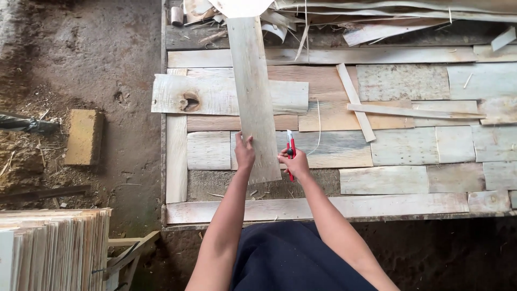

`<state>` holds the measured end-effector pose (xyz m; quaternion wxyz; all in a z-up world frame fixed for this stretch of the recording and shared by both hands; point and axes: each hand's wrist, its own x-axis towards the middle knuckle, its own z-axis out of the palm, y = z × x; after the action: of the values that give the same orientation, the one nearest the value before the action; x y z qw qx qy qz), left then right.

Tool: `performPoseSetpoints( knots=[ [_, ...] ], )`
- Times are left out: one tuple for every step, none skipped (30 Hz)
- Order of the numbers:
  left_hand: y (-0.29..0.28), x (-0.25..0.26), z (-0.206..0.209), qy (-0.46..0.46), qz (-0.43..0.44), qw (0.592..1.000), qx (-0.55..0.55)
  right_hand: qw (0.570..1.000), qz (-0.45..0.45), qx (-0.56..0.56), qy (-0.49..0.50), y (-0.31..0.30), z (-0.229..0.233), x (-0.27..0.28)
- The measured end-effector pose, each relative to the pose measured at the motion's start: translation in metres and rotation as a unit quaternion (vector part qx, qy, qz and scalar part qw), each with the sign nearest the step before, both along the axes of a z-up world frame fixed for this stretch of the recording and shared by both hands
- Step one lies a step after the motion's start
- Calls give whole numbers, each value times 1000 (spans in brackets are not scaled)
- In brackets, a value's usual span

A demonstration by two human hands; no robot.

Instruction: Trimming the edges of thin wood veneer strips using a small utility cutter on a wooden workbench.

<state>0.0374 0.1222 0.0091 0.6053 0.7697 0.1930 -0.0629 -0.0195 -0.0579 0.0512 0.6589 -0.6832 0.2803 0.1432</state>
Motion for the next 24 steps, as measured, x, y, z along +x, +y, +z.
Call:
performPoseSetpoints(
  knots=[
    [0,-4,9,1,2,1000,0,1000,2,0,1,4,3,1],
    [0,-7,18,2,16,1000,-6,1000,12,-27,1,8,5,3],
    [-3,-9,27,1,31,999,-14,998,23,-56,-1,9,8,6],
    [-2,-13,26,1,32,999,-15,998,24,-57,-1,8,9,6],
    [2,-15,26,-1,45,999,-21,998,24,-52,4,10,11,8],
    [5,-17,25,-3,57,998,-27,999,24,-47,9,12,13,10],
    [7,-20,15,-2,62,998,-25,999,28,-46,11,13,8,10],
    [9,-22,4,-7,70,998,-4,998,38,-49,15,15,3,11],
    [11,-21,-6,-13,78,997,17,997,48,-53,17,17,-1,15],
    [14,-16,-21,-12,83,996,18,997,53,-53,18,19,1,19],
    [17,-14,-37,-3,91,995,33,996,61,-52,27,21,3,20],
    [20,-13,-52,7,99,994,48,996,70,-52,36,23,4,22],
    [22,-11,-62,7,105,993,49,995,75,-52,36,25,6,24],
    [24,-8,-71,10,96,993,66,994,78,-57,44,26,8,27],
    [25,-7,-80,13,86,993,84,993,78,-63,54,27,9,29],
    [27,-7,-60,15,90,992,85,993,82,-63,55,27,5,33],
    [28,-8,-40,3,66,978,196,990,93,-86,65,27,0,36],
    [29,-10,-21,-9,41,952,304,986,103,-108,75,26,-5,38],
    [27,-12,-15,-5,43,952,304,985,106,-108,78,23,-14,39],
    [26,-15,-9,-45,-30,939,340,979,121,-145,83,20,-24,41],
    [25,-17,-3,-84,-103,918,373,970,136,-181,88,17,-33,42],
    [22,-22,1,-80,-101,919,373,969,139,-181,90,19,-23,46],
    [17,-27,5,-79,-165,903,388,967,152,-178,96,20,-14,49],
    [14,-32,8,-77,-229,884,400,965,164,-176,101,22,-4,52]
  ],
)
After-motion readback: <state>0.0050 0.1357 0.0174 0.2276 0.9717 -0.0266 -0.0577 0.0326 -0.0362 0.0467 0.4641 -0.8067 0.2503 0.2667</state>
